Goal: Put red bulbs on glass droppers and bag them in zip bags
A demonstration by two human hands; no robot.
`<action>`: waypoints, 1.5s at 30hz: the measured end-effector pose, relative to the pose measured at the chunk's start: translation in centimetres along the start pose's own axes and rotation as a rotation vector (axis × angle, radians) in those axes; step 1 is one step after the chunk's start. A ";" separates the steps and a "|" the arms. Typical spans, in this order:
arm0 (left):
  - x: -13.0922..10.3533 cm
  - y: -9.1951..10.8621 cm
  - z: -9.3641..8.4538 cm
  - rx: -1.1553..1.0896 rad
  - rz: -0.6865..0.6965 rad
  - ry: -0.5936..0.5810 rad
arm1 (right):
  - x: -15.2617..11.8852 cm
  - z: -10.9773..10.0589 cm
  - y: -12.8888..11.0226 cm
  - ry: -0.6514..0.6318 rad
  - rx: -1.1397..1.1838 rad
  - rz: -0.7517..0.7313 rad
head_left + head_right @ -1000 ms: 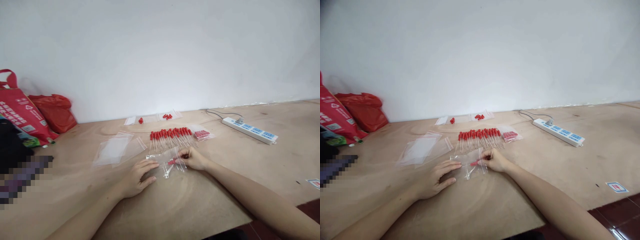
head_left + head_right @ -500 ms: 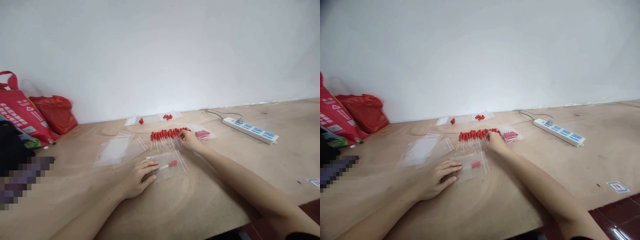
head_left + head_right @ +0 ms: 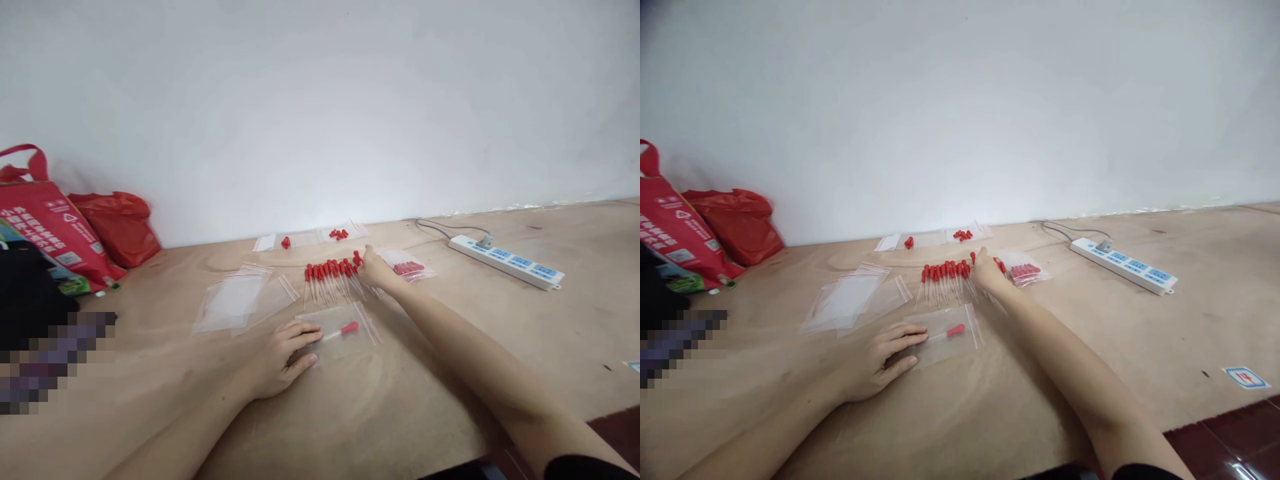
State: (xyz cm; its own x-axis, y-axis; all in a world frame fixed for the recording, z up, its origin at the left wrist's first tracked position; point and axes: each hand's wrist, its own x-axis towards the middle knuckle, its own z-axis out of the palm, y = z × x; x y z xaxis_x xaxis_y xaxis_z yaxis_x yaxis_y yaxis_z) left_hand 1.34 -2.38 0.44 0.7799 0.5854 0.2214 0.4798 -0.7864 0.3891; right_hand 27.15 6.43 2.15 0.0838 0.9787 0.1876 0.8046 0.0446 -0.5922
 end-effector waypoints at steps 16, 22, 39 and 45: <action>0.1 0.1 -0.1 -0.024 -0.004 -0.024 | -7.3 0.8 2.2 0.096 0.854 0.172; 0.1 0.3 -0.2 -0.030 -0.013 -0.033 | -7.7 1.6 2.3 0.068 1.030 0.233; -0.1 0.2 -0.2 -0.032 -0.080 -0.042 | -8.7 1.6 2.6 -0.228 0.673 -0.147; 0.0 0.4 -0.3 -0.036 -0.071 -0.022 | -8.6 1.2 2.5 -0.488 0.679 -0.306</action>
State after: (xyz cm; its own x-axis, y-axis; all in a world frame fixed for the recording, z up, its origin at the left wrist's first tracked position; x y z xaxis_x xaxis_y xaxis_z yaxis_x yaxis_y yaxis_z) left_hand 1.43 -2.64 0.89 0.7533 0.6347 0.1723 0.5200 -0.7353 0.4347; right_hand 27.74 -1.60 -1.90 -0.4623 0.8738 0.1510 0.2156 0.2759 -0.9367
